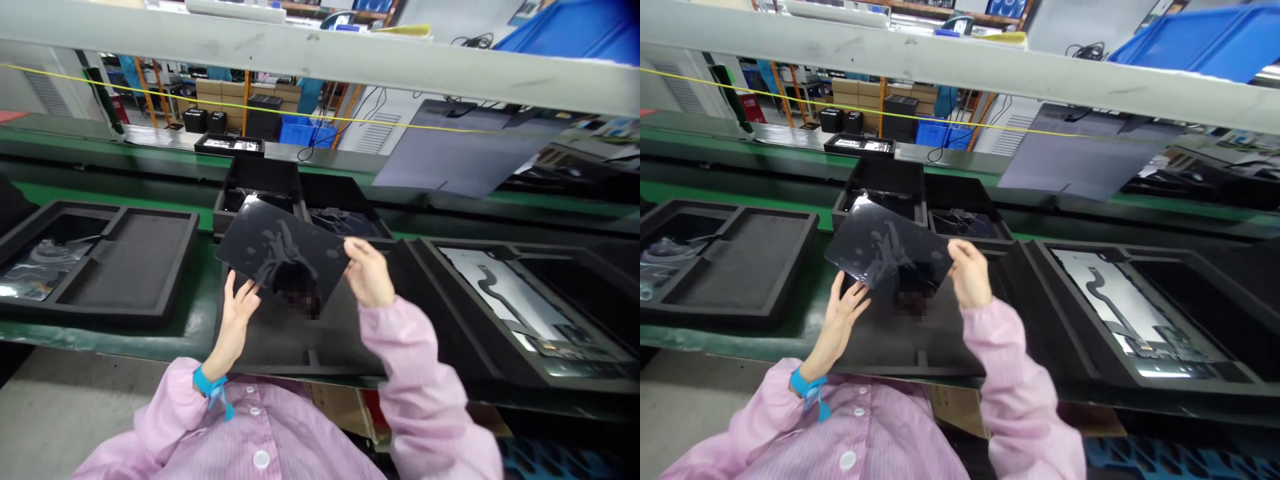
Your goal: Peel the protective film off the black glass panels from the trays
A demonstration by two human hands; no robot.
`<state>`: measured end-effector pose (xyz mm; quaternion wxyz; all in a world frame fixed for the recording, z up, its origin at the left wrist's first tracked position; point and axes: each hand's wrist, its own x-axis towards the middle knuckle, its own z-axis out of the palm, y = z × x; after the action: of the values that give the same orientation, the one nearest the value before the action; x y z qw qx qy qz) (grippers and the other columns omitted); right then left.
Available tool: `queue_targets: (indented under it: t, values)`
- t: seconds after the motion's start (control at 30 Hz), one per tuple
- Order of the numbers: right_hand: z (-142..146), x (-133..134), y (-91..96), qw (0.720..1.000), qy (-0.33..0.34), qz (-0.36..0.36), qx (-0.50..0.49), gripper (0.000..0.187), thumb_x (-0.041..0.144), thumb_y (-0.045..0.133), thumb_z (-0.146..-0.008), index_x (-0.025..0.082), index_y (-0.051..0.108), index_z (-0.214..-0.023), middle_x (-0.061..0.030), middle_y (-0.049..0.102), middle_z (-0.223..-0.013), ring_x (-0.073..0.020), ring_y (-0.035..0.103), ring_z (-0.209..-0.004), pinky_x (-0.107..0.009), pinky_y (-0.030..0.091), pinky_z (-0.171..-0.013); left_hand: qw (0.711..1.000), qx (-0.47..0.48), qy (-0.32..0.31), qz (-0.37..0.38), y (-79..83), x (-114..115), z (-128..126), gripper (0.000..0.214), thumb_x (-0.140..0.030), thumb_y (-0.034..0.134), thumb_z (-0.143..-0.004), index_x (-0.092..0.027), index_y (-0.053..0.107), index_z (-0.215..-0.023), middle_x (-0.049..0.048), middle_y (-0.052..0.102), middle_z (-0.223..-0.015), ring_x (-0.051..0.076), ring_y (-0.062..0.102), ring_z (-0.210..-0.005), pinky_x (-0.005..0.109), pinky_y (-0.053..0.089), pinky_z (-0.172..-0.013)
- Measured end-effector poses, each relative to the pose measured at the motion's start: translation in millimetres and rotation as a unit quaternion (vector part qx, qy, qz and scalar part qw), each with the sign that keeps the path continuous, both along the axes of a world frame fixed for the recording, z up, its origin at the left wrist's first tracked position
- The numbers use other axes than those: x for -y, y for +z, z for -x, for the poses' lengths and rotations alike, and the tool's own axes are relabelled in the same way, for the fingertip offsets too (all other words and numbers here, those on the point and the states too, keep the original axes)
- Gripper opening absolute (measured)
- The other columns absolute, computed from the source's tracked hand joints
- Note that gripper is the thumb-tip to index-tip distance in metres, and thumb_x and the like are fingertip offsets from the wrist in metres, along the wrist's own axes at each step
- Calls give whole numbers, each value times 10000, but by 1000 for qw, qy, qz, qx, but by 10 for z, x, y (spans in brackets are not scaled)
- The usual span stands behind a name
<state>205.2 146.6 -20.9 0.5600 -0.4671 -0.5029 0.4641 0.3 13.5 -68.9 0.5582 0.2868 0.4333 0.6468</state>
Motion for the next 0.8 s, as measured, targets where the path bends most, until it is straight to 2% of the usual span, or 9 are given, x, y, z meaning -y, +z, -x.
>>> queue_targets:
  t: [0.1, 0.2, 0.27, 0.37, 0.47, 0.57, 0.67, 0.73, 0.8]
  values:
    - [244, 490, -320, 999, -5, 24, -34, 411, 581, 665, -640, 225, 517, -783, 23, 620, -697, -125, 587, -550, -271, 474, -503, 995, 16, 90, -40, 68, -31, -142, 1047, -388, 746, -725, -357, 49, -1507, 90, 346, -1536, 212, 392, -1379, 352, 347, -1111]
    - [310, 715, -431, 999, 12, 44, -15, 419, 592, 646, -672, 209, 475, -661, 31, 563, -600, -101, 535, -498, -238, 441, -477, 981, -27, 185, -47, 72, 0, -84, 968, -255, 750, -712, -302, 192, -1501, 73, 337, -1545, 223, 372, -1389, 345, 300, -1144]
    - [294, 644, -404, 998, 31, 50, 24, 474, 639, 643, -659, 200, 475, -596, 25, 529, -537, -106, 530, -495, -249, 459, -512, 983, -61, 168, -35, 56, 67, 4, 920, -224, 754, -694, -271, 280, -1480, 68, 364, -1533, 244, 377, -1385, 352, 298, -1148]
    - [268, 333, -300, 992, 54, 47, 107, 561, 747, 575, -651, 189, 540, -612, -8, 555, -556, -143, 569, -556, -288, 485, -576, 990, -94, 93, -38, 50, 189, 81, 918, -234, 778, -665, -236, 328, -1465, 76, 397, -1515, 268, 351, -1397, 352, 299, -1150]
    - [291, 72, -200, 976, 37, 16, 212, 586, 747, 503, -722, 197, 458, -524, -2, 483, -510, -165, 549, -583, -298, 452, -588, 995, -87, 30, -34, 78, 269, 58, 957, -240, 788, -652, -202, 302, -1476, 103, 426, -1493, 282, 402, -1364, 367, 314, -1141]
    - [386, 31, -133, 946, -11, -30, 324, 499, 536, 533, -836, 195, 422, -489, -18, 458, -497, -229, 585, -694, -356, 445, -708, 998, -63, -2, -21, 116, 279, 13, 987, -223, 785, -650, -179, 263, -1487, 116, 482, -1449, 280, 487, -1298, 371, 366, -1106]
    - [533, 160, -108, 913, -36, -76, 400, 272, 256, 524, -877, 164, 576, -626, -114, 662, -794, -313, 599, -1011, -502, 366, -967, 999, -33, -6, 3, 138, 242, 15, 998, -183, 785, -621, -168, 277, -1480, 110, 512, -1424, 281, 518, -1266, 357, 402, -1070]
    - [612, 284, -115, 871, 3, -167, 462, 178, 189, 522, -885, 160, 656, -771, -145, 678, -1091, -314, 530, -1194, -578, 219, -1097, 999, -13, -9, 36, 134, 203, 48, 1016, -159, 783, -602, -163, 277, -1482, 110, 577, -1355, 288, 571, -1202, 371, 438, -1027]
    - [628, 403, -138, 801, 86, -311, 503, 169, 210, 526, -906, 193, 694, -898, -110, 649, -1225, -290, 492, -1266, -611, 145, -1139, 998, 7, -13, 63, 112, 158, 105, 1041, -150, 787, -583, -147, 270, -1486, 111, 649, -1252, 295, 623, -1121, 389, 467, -985]
